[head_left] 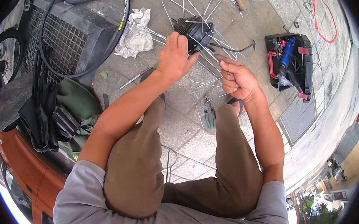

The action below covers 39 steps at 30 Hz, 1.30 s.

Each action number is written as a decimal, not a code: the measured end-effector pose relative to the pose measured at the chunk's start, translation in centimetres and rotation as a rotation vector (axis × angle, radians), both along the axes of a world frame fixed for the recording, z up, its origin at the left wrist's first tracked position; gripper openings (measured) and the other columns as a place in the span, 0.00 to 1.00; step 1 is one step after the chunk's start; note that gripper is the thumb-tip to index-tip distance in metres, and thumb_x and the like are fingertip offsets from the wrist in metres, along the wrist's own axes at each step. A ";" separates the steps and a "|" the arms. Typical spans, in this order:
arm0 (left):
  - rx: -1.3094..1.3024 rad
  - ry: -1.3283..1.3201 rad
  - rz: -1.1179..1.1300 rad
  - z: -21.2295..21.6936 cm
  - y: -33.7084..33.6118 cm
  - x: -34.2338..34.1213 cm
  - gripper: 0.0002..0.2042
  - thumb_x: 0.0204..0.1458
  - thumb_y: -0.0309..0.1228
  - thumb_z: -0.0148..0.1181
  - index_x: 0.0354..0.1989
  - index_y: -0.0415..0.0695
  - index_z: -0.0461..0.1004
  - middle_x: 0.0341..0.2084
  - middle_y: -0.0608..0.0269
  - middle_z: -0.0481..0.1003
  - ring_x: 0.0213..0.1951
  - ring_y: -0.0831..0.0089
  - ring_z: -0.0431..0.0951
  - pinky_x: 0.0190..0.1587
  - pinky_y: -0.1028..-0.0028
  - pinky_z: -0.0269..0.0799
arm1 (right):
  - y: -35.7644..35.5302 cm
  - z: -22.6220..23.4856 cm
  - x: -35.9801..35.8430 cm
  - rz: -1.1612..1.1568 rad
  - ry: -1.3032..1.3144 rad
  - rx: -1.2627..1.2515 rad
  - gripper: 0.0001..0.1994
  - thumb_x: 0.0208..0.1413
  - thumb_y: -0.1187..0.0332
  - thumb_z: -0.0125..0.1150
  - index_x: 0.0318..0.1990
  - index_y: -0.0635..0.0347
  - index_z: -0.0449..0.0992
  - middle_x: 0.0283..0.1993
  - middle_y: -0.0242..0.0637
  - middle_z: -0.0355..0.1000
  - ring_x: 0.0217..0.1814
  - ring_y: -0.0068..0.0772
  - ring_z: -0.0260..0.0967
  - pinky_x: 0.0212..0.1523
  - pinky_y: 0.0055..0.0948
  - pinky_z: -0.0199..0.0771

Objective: The person inserts and secures metal spokes into a bicycle hub while sitting on the ground. They use pliers to bend and tighten the spoke ends, repeatedly adjusting the hub and spokes throughout the process.

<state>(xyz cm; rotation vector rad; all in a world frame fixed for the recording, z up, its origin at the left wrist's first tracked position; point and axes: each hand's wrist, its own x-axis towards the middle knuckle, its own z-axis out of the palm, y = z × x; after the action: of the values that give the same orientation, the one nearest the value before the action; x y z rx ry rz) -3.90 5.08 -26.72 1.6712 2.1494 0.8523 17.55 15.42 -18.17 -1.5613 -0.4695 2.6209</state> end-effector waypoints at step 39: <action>-0.213 -1.337 0.500 0.8 0.9 -5.5 0.18 0.66 0.40 0.67 0.53 0.37 0.80 0.41 0.63 0.83 0.30 0.77 0.77 0.27 0.79 0.67 | 0.4 -5.8 -6.7 0.008 -0.110 -0.065 0.05 0.63 0.66 0.57 0.38 0.52 0.68 0.25 0.27 0.63 0.16 0.14 0.44 0.15 0.21 0.44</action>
<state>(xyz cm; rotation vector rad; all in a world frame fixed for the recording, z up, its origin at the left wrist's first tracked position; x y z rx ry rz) -9.40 5.94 -25.90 0.1644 1.4964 1.2696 10.87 15.86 -23.97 -1.7342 -0.4013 2.5909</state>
